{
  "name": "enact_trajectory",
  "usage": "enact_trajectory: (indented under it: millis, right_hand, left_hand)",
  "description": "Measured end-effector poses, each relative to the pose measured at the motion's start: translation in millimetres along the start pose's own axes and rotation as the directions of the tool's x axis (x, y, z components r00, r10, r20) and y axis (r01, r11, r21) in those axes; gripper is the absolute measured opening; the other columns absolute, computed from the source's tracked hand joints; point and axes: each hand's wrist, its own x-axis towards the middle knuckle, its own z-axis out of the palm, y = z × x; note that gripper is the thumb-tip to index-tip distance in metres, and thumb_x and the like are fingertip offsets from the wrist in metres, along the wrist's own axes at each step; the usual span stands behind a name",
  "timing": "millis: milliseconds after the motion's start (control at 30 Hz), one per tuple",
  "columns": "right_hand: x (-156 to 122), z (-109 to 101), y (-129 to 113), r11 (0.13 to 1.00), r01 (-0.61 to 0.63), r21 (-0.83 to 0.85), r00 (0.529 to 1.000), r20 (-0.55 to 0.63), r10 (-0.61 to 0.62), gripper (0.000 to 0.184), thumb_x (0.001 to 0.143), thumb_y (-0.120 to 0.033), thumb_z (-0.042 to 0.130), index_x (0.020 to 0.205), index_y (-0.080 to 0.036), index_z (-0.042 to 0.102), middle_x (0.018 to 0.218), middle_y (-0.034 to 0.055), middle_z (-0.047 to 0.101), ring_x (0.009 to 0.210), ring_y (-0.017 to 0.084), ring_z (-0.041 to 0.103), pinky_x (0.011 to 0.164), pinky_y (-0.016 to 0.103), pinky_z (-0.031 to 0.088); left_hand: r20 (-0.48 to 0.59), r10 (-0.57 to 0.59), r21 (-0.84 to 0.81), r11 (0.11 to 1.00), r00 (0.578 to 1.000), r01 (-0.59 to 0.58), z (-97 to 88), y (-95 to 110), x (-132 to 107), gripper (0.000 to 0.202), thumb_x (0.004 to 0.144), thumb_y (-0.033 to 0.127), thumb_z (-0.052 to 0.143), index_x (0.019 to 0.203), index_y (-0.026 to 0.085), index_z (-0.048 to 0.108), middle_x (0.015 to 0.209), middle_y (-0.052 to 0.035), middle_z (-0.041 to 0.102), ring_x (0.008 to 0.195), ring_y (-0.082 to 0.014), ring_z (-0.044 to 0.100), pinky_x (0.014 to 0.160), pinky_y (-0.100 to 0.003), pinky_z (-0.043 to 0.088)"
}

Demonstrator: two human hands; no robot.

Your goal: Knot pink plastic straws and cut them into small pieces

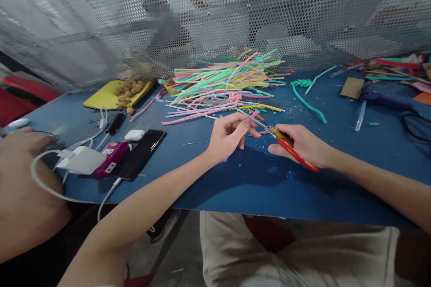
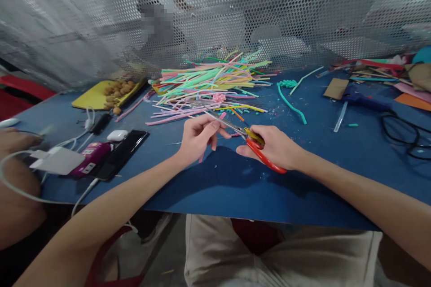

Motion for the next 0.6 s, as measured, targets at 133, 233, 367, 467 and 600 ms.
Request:
enact_trajectory:
  millis: [133, 233, 367, 467, 600]
  right_hand:
    - [0.2, 1.2, -1.0, 1.000, 0.014, 0.024, 1.000, -0.006, -0.014, 0.044, 0.081, -0.056, 0.070, 0.075, -0.023, 0.041, 0.065, -0.0064, 0.039, 0.059, 0.011, 0.031, 0.052, 0.025, 0.029]
    - [0.3, 3.6, -2.1, 0.999, 0.034, 0.042, 0.999, -0.019, -0.033, 0.043, 0.081, -0.053, 0.069, 0.073, -0.022, 0.040, 0.064, -0.0071, 0.035, 0.059, 0.010, 0.029, 0.052, 0.025, 0.027]
    - [-1.2, 7.0, -5.1, 0.998, 0.052, 0.018, 0.996, -0.075, -0.050, 0.042, 0.083, -0.049, 0.068, 0.070, -0.022, 0.038, 0.062, -0.0073, 0.032, 0.060, 0.010, 0.026, 0.053, 0.026, 0.026]
    - [-2.1, 7.1, -6.2, 0.998, 0.054, -0.012, 0.994, -0.089, -0.055, 0.042, 0.083, -0.047, 0.067, 0.068, -0.022, 0.036, 0.062, -0.0073, 0.032, 0.060, 0.010, 0.025, 0.053, 0.026, 0.026]
    - [-1.5, 4.8, -4.4, 0.996, 0.052, -0.079, 0.994, -0.093, -0.059, 0.042, 0.081, -0.046, 0.069, 0.071, -0.023, 0.035, 0.062, -0.0073, 0.037, 0.059, 0.010, 0.029, 0.054, 0.026, 0.027]
  left_hand:
    - [0.001, 0.015, -0.016, 1.000, 1.000, -0.015, 0.8, 0.6, 0.4, 0.032, 0.093, 0.044, 0.064, 0.086, 0.013, 0.069, 0.071, -0.0057, 0.075, 0.040, -0.0064, 0.057, 0.036, -0.016, 0.039]
    - [0.007, 0.017, -0.023, 1.000, 1.000, -0.017, 0.6, -1.4, 0.2, 0.031, 0.094, 0.043, 0.063, 0.086, 0.013, 0.069, 0.074, -0.0064, 0.076, 0.040, -0.0063, 0.057, 0.038, -0.016, 0.040]
    - [0.011, 0.020, -0.011, 1.000, 1.000, -0.020, 0.4, -3.7, -1.3, 0.031, 0.095, 0.042, 0.062, 0.087, 0.013, 0.069, 0.078, -0.0077, 0.077, 0.042, -0.0064, 0.057, 0.041, -0.018, 0.043]
    - [0.010, 0.017, 0.014, 1.000, 1.000, -0.017, 0.1, -3.3, -2.3, 0.032, 0.095, 0.043, 0.061, 0.089, 0.013, 0.069, 0.078, -0.0081, 0.077, 0.043, -0.0067, 0.056, 0.043, -0.019, 0.044]
    - [0.006, 0.009, 0.040, 0.999, 1.000, -0.009, -1.7, -1.6, -3.1, 0.031, 0.095, 0.042, 0.061, 0.087, 0.013, 0.069, 0.076, -0.0075, 0.077, 0.040, -0.0052, 0.048, 0.042, -0.019, 0.041]
